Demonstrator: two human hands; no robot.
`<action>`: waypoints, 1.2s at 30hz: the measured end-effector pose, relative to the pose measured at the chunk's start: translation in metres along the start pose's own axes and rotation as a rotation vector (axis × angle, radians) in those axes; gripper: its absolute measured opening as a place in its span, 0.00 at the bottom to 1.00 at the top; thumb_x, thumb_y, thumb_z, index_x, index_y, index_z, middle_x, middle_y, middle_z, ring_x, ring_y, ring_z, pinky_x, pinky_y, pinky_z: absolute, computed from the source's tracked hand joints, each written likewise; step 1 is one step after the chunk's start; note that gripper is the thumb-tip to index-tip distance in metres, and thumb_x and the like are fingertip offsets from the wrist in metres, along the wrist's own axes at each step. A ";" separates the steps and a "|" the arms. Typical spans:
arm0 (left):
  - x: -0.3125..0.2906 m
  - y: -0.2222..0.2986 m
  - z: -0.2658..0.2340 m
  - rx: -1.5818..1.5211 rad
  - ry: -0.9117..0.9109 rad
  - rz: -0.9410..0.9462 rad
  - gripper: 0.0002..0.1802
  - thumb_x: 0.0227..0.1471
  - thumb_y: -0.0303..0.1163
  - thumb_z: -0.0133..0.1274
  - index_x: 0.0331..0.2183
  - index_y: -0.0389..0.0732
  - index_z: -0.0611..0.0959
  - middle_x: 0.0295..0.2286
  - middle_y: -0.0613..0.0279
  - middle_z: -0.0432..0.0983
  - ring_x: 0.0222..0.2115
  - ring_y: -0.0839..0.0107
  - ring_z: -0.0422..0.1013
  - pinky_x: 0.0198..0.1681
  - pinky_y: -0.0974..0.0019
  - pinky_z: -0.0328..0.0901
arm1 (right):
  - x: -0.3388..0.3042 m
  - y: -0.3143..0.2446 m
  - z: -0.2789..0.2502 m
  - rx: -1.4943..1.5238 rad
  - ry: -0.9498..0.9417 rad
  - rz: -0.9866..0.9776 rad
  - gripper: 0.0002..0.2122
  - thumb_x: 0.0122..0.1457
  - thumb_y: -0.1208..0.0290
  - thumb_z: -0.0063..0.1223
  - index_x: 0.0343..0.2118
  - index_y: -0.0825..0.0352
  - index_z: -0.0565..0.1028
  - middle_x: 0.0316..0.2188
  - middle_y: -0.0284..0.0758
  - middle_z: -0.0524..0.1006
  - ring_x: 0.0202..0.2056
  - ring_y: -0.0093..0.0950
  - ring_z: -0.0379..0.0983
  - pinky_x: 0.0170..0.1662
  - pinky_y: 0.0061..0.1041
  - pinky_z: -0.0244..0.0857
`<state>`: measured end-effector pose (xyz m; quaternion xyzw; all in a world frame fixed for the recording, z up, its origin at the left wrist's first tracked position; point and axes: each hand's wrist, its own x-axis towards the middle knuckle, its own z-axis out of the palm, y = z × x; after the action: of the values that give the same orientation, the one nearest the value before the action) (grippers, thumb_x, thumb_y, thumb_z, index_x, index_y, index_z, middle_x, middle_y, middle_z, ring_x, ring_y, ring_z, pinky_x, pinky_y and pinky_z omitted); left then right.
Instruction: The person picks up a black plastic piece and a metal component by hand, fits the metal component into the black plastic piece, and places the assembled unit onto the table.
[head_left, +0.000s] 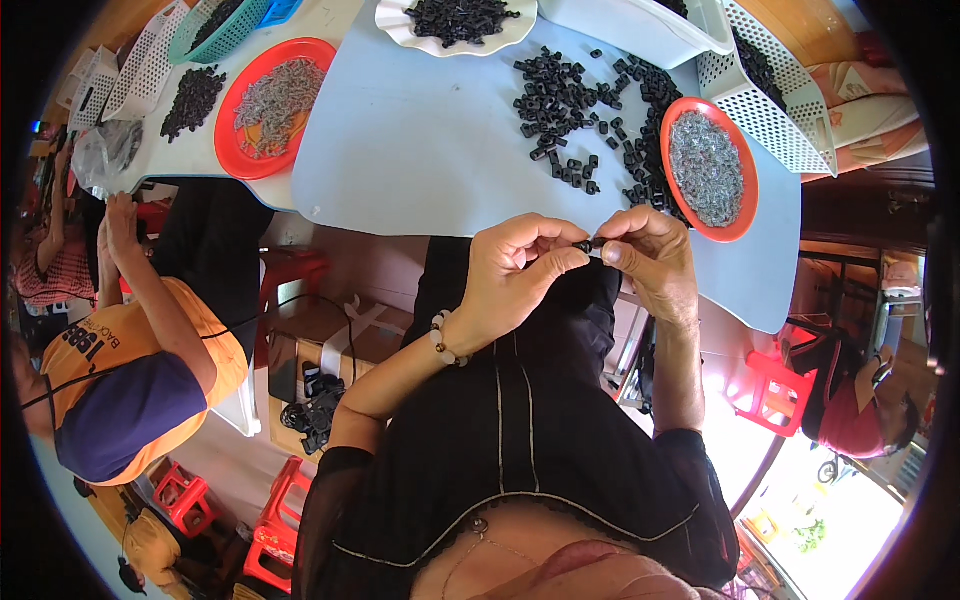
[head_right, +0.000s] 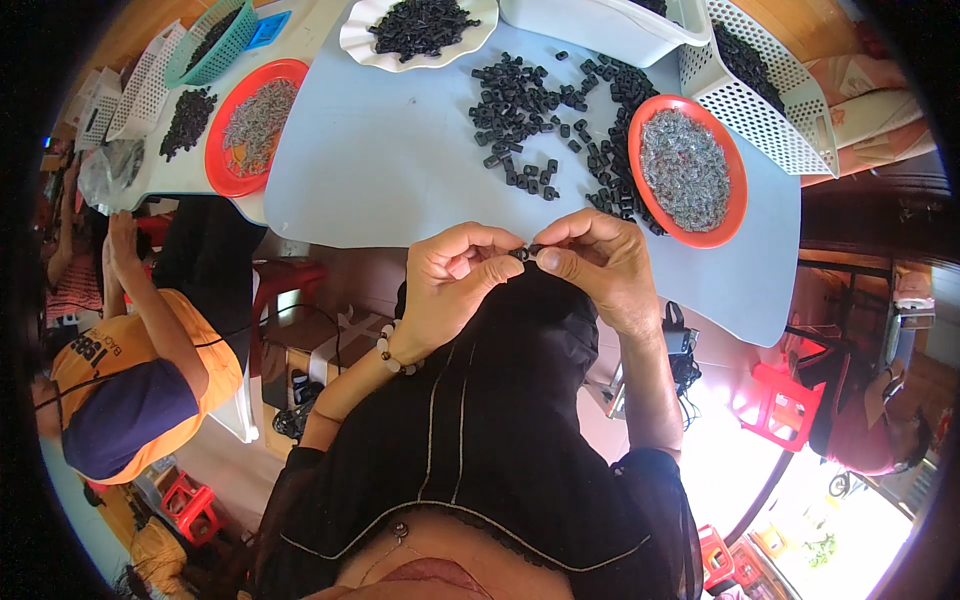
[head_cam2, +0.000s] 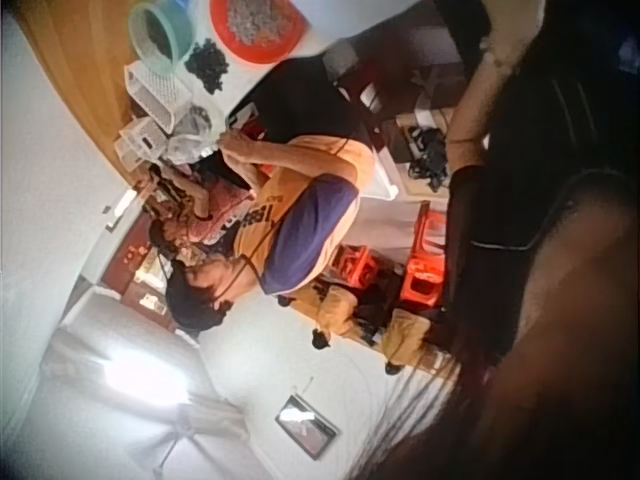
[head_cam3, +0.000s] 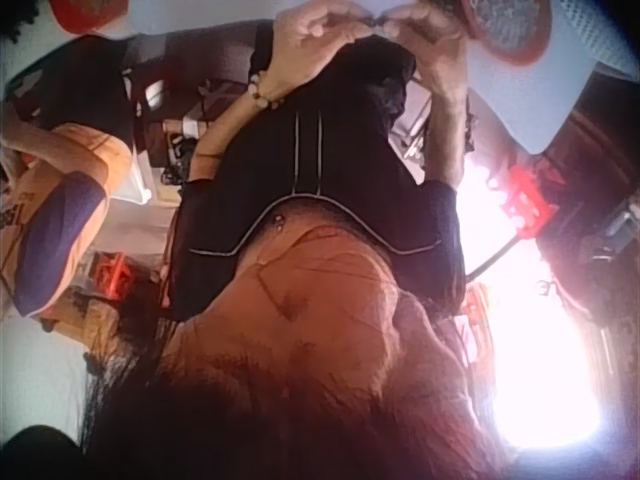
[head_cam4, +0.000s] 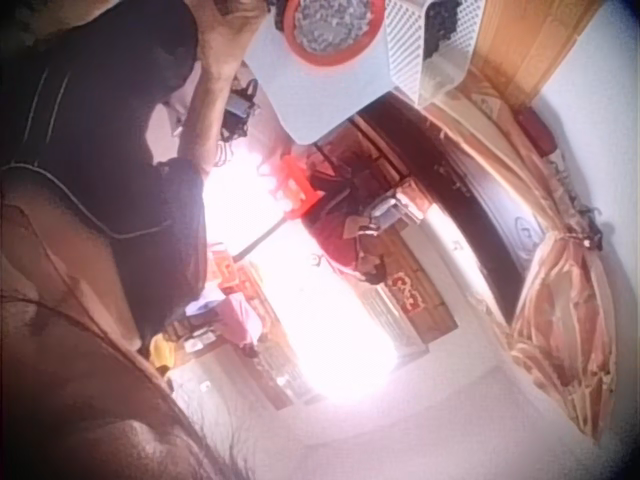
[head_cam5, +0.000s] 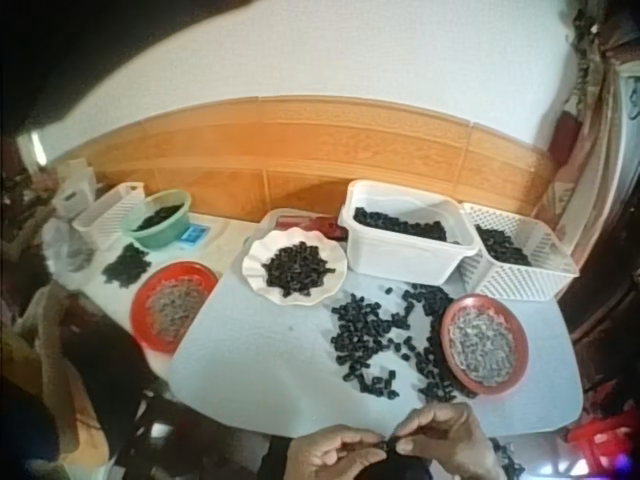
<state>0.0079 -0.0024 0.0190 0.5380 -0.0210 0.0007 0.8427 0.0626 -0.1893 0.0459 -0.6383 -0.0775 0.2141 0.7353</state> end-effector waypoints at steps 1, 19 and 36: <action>-0.001 -0.003 -0.001 0.043 -0.008 0.013 0.10 0.52 0.19 0.59 0.39 0.30 0.81 0.31 0.61 0.77 0.32 0.78 0.72 0.38 0.73 0.68 | -0.001 0.001 0.000 0.004 -0.015 -0.015 0.08 0.51 0.80 0.65 0.34 0.72 0.77 0.29 0.34 0.78 0.30 0.20 0.72 0.35 0.19 0.67; -0.002 -0.004 -0.006 0.313 -0.065 0.112 0.08 0.51 0.16 0.59 0.36 0.30 0.81 0.31 0.59 0.78 0.32 0.77 0.74 0.38 0.73 0.70 | -0.001 -0.010 -0.003 -0.081 -0.121 -0.059 0.07 0.46 0.84 0.66 0.28 0.70 0.78 0.26 0.34 0.75 0.27 0.19 0.67 0.31 0.19 0.62; -0.005 0.013 0.005 0.678 0.023 0.484 0.14 0.40 0.13 0.62 0.32 0.38 0.84 0.26 0.59 0.79 0.26 0.68 0.74 0.27 0.70 0.68 | -0.004 -0.018 -0.003 -0.149 -0.195 0.068 0.06 0.47 0.89 0.62 0.28 0.74 0.79 0.28 0.36 0.79 0.31 0.21 0.76 0.37 0.20 0.71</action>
<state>0.0022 -0.0013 0.0324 0.7646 -0.1361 0.2118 0.5933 0.0643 -0.1954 0.0634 -0.6698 -0.1426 0.2933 0.6671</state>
